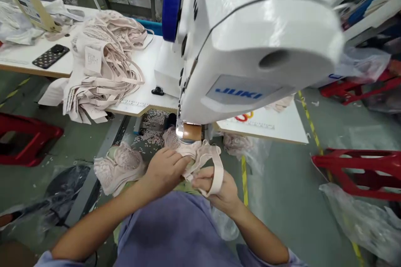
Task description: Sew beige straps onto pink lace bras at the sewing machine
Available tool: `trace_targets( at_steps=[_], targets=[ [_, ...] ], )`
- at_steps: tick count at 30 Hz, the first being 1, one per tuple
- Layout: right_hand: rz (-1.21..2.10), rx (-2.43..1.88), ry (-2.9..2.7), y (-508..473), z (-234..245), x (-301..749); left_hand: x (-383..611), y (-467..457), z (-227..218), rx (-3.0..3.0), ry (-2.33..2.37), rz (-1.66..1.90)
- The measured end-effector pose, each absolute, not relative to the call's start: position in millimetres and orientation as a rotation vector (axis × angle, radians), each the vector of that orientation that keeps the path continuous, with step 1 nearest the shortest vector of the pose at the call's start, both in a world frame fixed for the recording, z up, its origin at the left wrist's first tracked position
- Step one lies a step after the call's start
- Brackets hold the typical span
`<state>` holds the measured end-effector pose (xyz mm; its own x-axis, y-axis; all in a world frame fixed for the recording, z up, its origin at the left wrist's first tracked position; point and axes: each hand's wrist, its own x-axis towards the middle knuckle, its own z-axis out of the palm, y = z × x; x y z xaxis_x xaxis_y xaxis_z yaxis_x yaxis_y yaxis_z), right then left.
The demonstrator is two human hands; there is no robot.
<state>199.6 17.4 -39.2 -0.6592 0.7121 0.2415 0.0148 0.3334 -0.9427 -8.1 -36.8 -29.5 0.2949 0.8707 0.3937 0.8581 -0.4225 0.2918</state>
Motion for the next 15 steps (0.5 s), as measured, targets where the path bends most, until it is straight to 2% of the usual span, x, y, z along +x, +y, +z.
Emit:
trace_targets(
  at_steps=[2,6,10,15],
  targets=[
    [1.377,-0.56,-2.039,12,-36,200,-8,-37,-37,2.573,1.672,0.832],
    [1.175,-0.444,-2.142,9,-38,200,-13,-38,-39,2.606,1.767,0.883],
    [1.22,-0.575,-2.195,6,-39,206,-16,-38,-34,2.574,1.794,0.756],
    [1.209,-0.566,-2.354,40,-56,221,-3,-46,-17,2.11,1.635,0.562]
  ],
)
